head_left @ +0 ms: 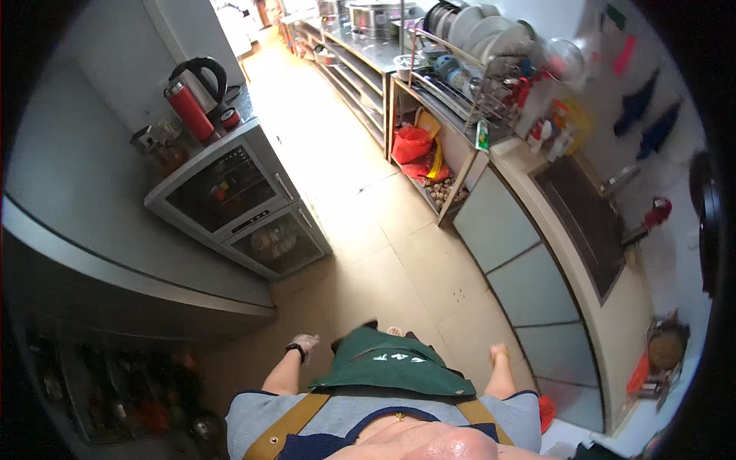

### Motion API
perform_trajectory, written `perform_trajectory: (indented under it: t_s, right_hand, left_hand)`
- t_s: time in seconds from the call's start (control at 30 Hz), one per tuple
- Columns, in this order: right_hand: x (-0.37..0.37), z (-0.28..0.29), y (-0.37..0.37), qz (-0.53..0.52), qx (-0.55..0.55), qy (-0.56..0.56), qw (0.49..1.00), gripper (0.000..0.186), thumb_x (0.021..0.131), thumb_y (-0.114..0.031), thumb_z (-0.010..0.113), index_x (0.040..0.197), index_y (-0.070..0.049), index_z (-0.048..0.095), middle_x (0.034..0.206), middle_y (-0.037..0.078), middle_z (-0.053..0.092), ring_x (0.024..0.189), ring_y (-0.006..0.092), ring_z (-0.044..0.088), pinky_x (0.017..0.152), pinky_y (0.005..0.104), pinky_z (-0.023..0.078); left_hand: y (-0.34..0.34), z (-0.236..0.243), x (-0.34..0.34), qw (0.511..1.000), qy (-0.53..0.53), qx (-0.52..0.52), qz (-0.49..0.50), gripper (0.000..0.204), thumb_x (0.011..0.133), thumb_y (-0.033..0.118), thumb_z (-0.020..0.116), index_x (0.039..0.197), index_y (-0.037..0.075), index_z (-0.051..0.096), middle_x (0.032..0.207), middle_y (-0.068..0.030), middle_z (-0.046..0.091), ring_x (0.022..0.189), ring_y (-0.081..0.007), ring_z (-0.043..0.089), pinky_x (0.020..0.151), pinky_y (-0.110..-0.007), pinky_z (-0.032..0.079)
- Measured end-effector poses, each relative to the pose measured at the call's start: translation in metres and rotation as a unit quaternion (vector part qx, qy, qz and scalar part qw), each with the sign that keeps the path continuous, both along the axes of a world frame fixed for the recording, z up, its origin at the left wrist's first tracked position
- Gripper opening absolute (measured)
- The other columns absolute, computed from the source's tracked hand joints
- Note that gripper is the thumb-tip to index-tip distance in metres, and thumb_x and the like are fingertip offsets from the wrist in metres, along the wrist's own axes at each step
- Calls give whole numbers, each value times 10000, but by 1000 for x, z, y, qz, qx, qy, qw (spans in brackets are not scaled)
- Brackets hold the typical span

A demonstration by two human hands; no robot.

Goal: Moving round dough pieces from a steamer tray to a flat tray and cleaning the tray.

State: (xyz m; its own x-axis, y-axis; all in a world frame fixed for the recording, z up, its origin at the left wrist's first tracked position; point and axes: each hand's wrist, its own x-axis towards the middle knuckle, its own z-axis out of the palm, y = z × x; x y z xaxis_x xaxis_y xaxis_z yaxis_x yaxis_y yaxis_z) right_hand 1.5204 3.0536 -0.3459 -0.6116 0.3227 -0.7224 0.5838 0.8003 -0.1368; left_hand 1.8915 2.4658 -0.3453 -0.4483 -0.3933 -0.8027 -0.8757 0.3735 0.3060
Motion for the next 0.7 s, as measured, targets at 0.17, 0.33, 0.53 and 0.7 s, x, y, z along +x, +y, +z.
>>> perform_trajectory:
  t_s: [0.17, 0.33, 0.53, 0.7]
  right_hand:
    - [-196, 30, -239, 299, -81, 218, 926, 373, 771, -221, 635, 1081, -14, 621, 1061, 203, 653, 1007, 332, 621, 871, 388, 494]
    - [-289, 47, -430, 412, -120, 238, 871, 404, 760, -284, 682, 1062, -21, 627, 1041, 185, 663, 971, 309, 637, 851, 382, 504]
    - [-350, 6, -491, 391, -137, 193, 890, 396, 768, -262, 683, 1073, -15, 628, 972, 175, 675, 910, 289, 650, 805, 378, 514]
    - [-390, -4, -457, 52, -126, 63, 989, 284, 799, -214, 661, 999, -13, 643, 774, 106, 613, 533, 238, 555, 467, 387, 469]
  left_hand:
    - [-61, -46, -41, 984, 30, -23, 172, 360, 913, 395, 571, 863, 47, 649, 821, -82, 629, 742, -247, 591, 664, -398, 474]
    - [-159, -39, -235, 981, 77, 39, 172, 547, 896, 515, 405, 961, 50, 686, 1018, -168, 664, 1005, -335, 620, 886, -426, 461]
    - [-283, 88, -518, 956, 282, -71, -29, 473, 880, 442, 510, 1041, 24, 660, 962, -205, 672, 890, -329, 649, 811, -414, 496]
    - [-372, 146, -661, 939, 331, -63, -64, 465, 875, 429, 539, 1081, 28, 650, 1014, -205, 670, 976, -333, 636, 870, -405, 488]
